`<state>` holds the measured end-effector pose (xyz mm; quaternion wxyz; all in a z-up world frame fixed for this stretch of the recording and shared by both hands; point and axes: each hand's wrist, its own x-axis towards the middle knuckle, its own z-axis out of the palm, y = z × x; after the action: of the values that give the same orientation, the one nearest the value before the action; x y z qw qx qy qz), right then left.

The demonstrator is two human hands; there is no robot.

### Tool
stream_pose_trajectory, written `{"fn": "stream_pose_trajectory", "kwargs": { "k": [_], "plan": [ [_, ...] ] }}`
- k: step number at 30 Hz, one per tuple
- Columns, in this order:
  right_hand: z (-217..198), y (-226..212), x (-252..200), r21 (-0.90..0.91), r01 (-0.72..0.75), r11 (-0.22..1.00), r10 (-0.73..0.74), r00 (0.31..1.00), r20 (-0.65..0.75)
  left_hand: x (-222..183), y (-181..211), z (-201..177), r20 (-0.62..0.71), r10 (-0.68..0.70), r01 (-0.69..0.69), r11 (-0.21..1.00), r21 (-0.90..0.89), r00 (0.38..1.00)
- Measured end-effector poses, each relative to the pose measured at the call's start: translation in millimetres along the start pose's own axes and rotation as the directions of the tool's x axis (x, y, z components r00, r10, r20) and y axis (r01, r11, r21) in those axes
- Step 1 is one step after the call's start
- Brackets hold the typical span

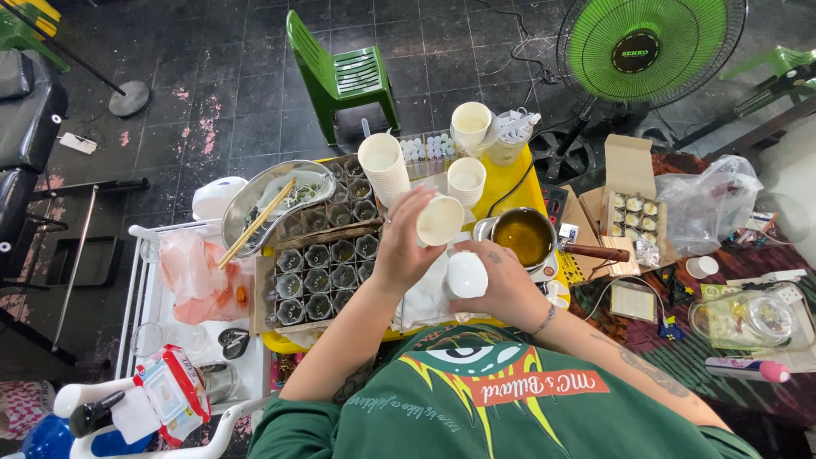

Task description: Cleaning the interior and exterior of small white cups using a tissue.

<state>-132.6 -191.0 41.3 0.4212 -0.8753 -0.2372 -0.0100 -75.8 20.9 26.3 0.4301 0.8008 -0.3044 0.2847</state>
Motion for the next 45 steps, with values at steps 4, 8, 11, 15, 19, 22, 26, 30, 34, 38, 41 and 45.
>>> {"fn": "stream_pose_trajectory", "kwargs": {
  "k": [4,8,11,15,19,22,26,30,34,38,41,45],
  "plan": [
    [-11.6,29.1,-11.2,0.181,-0.021,0.983,0.016,0.999,0.029,-7.4,1.4,-2.5,-0.054,-0.142,0.112,0.919,-0.378,0.988],
    [-37.2,56.7,-26.8,0.666,-0.14,0.733,0.199,0.98,-0.014,0.0,30.0,-32.4,-0.005,-0.215,0.199,0.909,-0.366,0.976],
    [-61.9,24.8,-32.6,0.637,-0.044,0.769,0.184,0.971,-0.155,9.2,54.6,-51.6,-0.016,-0.1,0.093,0.968,-0.232,0.995],
    [-65.5,-50.9,-26.7,0.138,0.309,0.941,-0.264,0.926,-0.271,7.1,79.2,-63.6,0.187,-0.053,0.133,0.887,-0.443,0.981],
    [-69.6,-80.3,-2.1,-0.18,0.627,0.758,-0.641,0.767,-0.024,-0.6,96.8,-73.9,0.379,0.026,0.145,0.898,-0.416,0.925],
    [-67.7,-91.6,9.4,-0.358,0.811,0.463,-0.814,0.549,0.192,-27.1,88.9,-62.9,0.345,-0.127,0.31,0.776,-0.55,0.93],
    [-56.3,-88.4,9.0,-0.258,0.771,0.582,-0.729,0.635,0.257,-34.9,77.3,-61.5,0.185,-0.055,0.161,0.767,-0.621,0.981],
    [-48.4,-67.7,-3.9,0.073,0.481,0.874,-0.472,0.803,0.365,-34.0,75.2,-67.9,0.014,0.189,-0.175,0.933,-0.315,0.982],
    [-63.5,-95.5,0.2,0.418,0.285,0.863,-0.457,0.794,0.402,-39.1,62.2,-59.6,-0.073,0.336,-0.343,0.904,-0.255,0.939],
    [-49.5,-107.8,-7.6,0.677,0.131,0.724,-0.46,0.823,0.333,-52.6,46.9,-49.1,-0.152,0.184,-0.223,0.923,-0.312,0.971],
    [-29.0,-106.1,-10.4,0.49,0.3,0.818,-0.463,0.849,0.254,-57.7,54.3,-42.2,-0.065,-0.14,0.06,0.737,-0.673,0.988],
    [-11.1,-115.5,-6.4,-0.129,0.598,0.791,-0.572,0.798,0.19,-58.6,60.9,-49.8,0.521,-0.439,0.417,-0.316,-0.852,0.732]
  ]
}}
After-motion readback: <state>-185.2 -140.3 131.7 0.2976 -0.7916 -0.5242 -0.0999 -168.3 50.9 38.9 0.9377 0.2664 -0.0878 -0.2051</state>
